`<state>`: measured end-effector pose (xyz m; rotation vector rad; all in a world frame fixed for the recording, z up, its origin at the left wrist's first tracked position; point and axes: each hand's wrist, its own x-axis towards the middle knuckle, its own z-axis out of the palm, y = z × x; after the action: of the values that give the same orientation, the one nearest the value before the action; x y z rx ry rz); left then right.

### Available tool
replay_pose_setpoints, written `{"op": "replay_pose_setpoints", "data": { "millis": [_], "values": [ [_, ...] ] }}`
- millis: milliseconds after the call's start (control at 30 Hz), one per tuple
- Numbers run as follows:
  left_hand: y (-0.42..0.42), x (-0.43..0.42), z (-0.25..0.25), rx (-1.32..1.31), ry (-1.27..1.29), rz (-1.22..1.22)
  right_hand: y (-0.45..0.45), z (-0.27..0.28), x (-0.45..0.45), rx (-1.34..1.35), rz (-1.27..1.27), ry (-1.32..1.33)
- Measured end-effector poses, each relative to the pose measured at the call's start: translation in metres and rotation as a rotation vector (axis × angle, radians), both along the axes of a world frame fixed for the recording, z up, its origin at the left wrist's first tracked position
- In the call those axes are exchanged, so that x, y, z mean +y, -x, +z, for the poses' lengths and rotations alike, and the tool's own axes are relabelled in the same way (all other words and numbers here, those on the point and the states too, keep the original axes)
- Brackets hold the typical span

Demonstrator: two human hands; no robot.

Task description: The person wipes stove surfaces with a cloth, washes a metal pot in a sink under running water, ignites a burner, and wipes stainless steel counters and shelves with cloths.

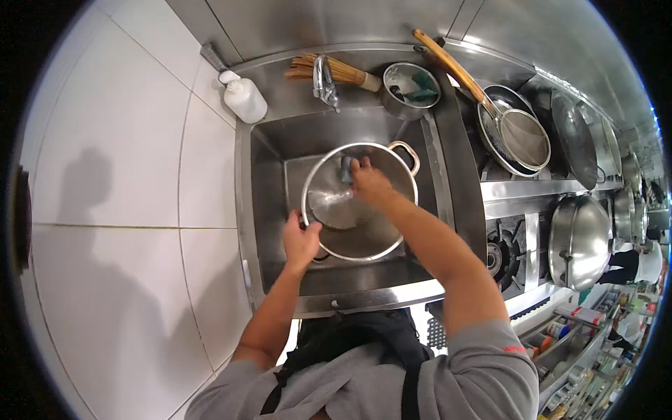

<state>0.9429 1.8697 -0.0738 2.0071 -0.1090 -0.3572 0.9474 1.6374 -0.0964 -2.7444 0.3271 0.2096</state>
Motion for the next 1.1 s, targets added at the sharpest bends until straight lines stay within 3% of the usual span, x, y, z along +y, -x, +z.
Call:
{"op": "replay_pose_setpoints", "data": {
  "millis": [33,100,233,300,333,433,500,533,633,700,767,833,867,933,1033,1100],
  "values": [
    [0.01,0.0,0.025,0.043,0.008,-0.013,-0.006,-0.027,0.006,-0.063,0.006,-0.117],
    [0.024,0.005,0.02,-0.06,0.037,-0.035,-0.026,-0.09,0.023,-0.302,0.006,-0.196],
    [0.03,0.015,0.036,-0.133,0.082,0.005,0.005,-0.011,0.081,0.243,0.421,-0.07],
    [0.032,0.023,0.037,-0.14,0.1,0.032,0.024,-0.021,0.058,0.248,0.472,-0.013],
    [0.039,0.027,0.038,-0.087,0.106,0.053,0.018,-0.043,0.041,0.251,0.35,0.116],
    [0.05,0.032,0.045,-0.068,0.19,0.055,-0.008,-0.035,0.021,-0.026,0.179,0.488],
    [0.052,0.034,0.053,-0.062,0.185,0.024,-0.029,-0.072,0.018,-0.811,0.485,0.224],
    [0.05,0.035,0.052,-0.063,0.19,0.015,-0.04,-0.054,0.047,-0.21,0.347,-0.009],
    [0.024,0.035,0.059,-0.186,0.2,-0.038,-0.016,-0.039,0.116,-0.253,0.184,-0.632],
    [0.017,0.042,0.067,-0.491,0.063,-0.007,0.004,-0.029,0.118,-0.081,0.125,-0.668],
    [0.004,0.046,0.056,-0.567,0.023,0.024,0.025,0.012,0.1,0.225,0.251,-0.299],
    [0.001,0.051,0.059,-0.401,0.005,0.095,0.032,0.051,0.078,0.479,0.548,0.17],
    [0.001,0.054,0.049,-0.354,0.006,0.101,0.038,0.048,0.057,0.232,0.559,0.431],
    [0.01,0.044,0.058,-0.38,0.005,0.096,0.048,0.034,0.049,-0.022,0.551,0.684],
    [0.017,0.027,0.069,-0.395,0.011,0.063,0.069,0.021,0.072,0.155,0.608,0.557],
    [0.024,0.018,0.056,-0.407,0.062,0.046,0.083,0.023,0.08,0.059,0.508,0.247]
  ]
}}
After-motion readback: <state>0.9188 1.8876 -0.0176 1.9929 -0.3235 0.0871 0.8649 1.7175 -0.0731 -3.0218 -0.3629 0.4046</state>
